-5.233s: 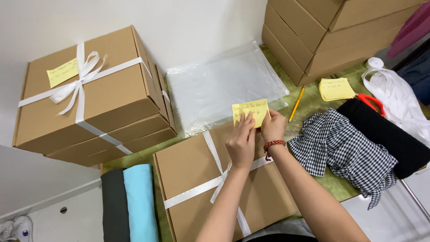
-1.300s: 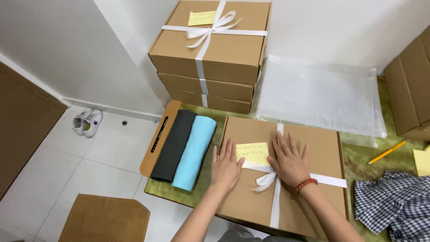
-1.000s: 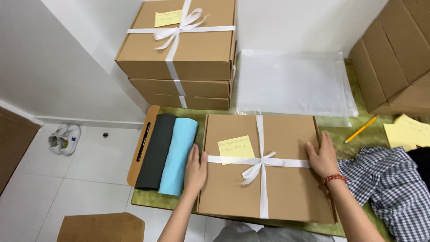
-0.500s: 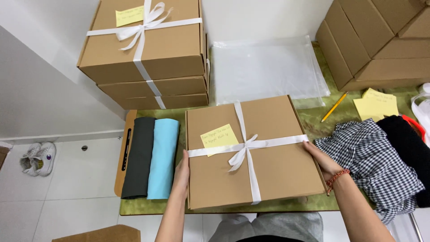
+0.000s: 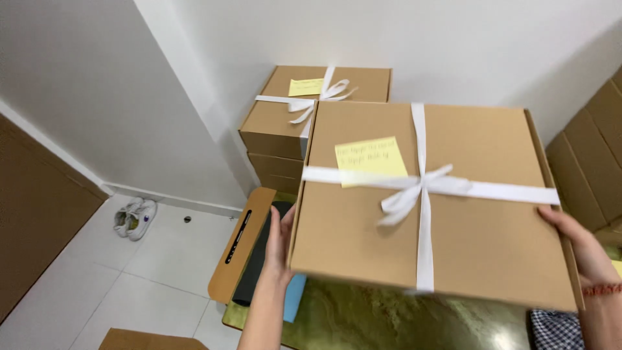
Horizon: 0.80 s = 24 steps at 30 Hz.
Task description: The person writes on a yellow sticky note attached to a cardboard box, then places a rolled blue fabric into a clear plastic bag. They place the wrapped fabric into an empty cardboard box, close the lid, and tie a white ribbon around the box.
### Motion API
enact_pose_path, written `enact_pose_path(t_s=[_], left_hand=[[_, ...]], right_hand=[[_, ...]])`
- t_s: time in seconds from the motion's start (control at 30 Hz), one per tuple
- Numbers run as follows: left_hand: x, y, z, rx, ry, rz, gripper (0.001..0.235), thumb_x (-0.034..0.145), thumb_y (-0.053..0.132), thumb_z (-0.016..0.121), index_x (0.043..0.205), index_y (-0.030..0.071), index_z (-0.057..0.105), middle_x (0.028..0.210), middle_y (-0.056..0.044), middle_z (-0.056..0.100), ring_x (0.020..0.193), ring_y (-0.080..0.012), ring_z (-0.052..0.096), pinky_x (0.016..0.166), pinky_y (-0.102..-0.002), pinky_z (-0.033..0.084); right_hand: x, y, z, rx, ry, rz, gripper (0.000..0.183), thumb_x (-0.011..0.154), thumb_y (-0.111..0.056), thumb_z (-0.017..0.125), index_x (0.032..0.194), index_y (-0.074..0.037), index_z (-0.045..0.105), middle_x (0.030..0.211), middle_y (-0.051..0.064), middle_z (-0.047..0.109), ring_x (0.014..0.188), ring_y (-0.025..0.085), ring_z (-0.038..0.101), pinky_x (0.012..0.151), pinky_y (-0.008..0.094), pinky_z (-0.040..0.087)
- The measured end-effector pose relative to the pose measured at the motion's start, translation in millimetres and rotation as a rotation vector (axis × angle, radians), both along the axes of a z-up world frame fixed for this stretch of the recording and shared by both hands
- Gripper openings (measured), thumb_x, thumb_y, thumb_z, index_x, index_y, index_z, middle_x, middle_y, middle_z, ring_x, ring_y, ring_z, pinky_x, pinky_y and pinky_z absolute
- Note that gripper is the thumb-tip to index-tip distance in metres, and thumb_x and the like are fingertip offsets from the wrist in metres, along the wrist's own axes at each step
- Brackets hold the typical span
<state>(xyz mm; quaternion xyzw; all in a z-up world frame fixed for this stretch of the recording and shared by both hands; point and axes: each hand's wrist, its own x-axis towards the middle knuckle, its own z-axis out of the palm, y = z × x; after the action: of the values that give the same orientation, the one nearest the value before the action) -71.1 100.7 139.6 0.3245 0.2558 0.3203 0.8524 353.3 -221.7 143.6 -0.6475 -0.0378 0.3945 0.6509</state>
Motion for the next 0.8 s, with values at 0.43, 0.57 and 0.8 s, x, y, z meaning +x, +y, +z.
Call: enact_pose_path(t_s=[0.43, 0.57, 0.8], left_hand=[[9.6, 4.2, 22.1, -0.110, 0.431, 0.078, 0.056, 0.104, 0.041, 0.052, 0.153, 0.016, 0.064, 0.164, -0.001, 0.059, 0.145, -0.0234, 0.062, 0.117, -0.045, 0.051], [13.8, 19.9, 12.6, -0.082, 0.527, 0.068, 0.053, 0.104, 0.042, 0.051, 0.150, 0.021, 0.068, 0.162, 0.004, 0.063, 0.143, -0.0178, 0.065, 0.112, -0.039, 0.052], [25.7, 25.7, 0.7, -0.024, 0.606, 0.053, 0.051, 0.102, 0.045, 0.053, 0.146, 0.026, 0.071, 0.158, 0.007, 0.066, 0.140, -0.0128, 0.066, 0.110, -0.034, 0.053]], right_hand=[[11.5, 370.7, 123.6, 0.126, -0.013, 0.123, 0.049, 0.085, -0.052, 0.072, 0.126, -0.027, 0.065, 0.118, -0.005, 0.073, 0.108, 0.015, 0.073, 0.096, 0.039, 0.063], [11.2, 409.9, 116.5, -0.001, -0.007, 0.078, 0.053, 0.085, -0.053, 0.074, 0.129, -0.026, 0.060, 0.118, 0.002, 0.066, 0.103, 0.018, 0.072, 0.089, 0.042, 0.064], [17.6, 429.7, 95.9, -0.013, -0.003, 0.112, 0.046, 0.085, -0.057, 0.070, 0.122, -0.030, 0.062, 0.115, -0.005, 0.066, 0.102, 0.013, 0.069, 0.087, 0.037, 0.062]])
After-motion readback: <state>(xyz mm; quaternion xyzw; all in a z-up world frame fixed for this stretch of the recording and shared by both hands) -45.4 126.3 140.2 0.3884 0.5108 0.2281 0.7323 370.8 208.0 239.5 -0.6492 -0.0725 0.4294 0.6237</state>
